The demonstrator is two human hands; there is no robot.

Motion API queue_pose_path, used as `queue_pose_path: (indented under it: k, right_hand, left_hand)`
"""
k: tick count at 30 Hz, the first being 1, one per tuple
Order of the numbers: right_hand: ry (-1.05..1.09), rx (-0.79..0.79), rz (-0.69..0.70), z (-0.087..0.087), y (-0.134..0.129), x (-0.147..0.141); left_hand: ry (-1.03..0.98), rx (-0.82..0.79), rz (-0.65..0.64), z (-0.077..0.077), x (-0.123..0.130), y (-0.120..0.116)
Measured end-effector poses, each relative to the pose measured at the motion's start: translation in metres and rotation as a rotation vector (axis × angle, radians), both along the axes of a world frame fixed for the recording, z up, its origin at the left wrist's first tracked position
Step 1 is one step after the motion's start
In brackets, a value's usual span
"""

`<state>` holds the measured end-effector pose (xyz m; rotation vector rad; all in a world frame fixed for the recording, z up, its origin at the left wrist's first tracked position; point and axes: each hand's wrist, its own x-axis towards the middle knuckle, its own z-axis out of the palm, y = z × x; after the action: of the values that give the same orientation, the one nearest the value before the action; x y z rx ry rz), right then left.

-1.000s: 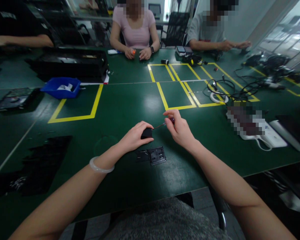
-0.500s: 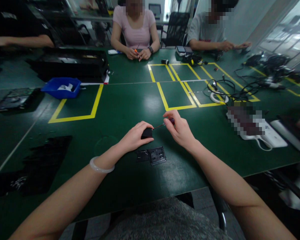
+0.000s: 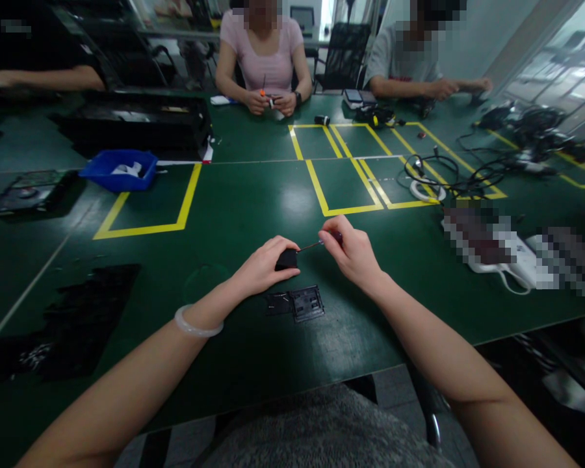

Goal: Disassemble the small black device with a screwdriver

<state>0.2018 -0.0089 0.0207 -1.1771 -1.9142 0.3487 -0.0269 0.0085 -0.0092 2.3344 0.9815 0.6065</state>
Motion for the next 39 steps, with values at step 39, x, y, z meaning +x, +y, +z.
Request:
queue_pose_path:
  k: [39]
  right_hand:
    - [0.029, 0.018, 0.032, -0.0004, 0.0003, -0.001]
  left_hand:
    - [0.013, -0.014, 0.008, 0.001, 0.0007, 0.0]
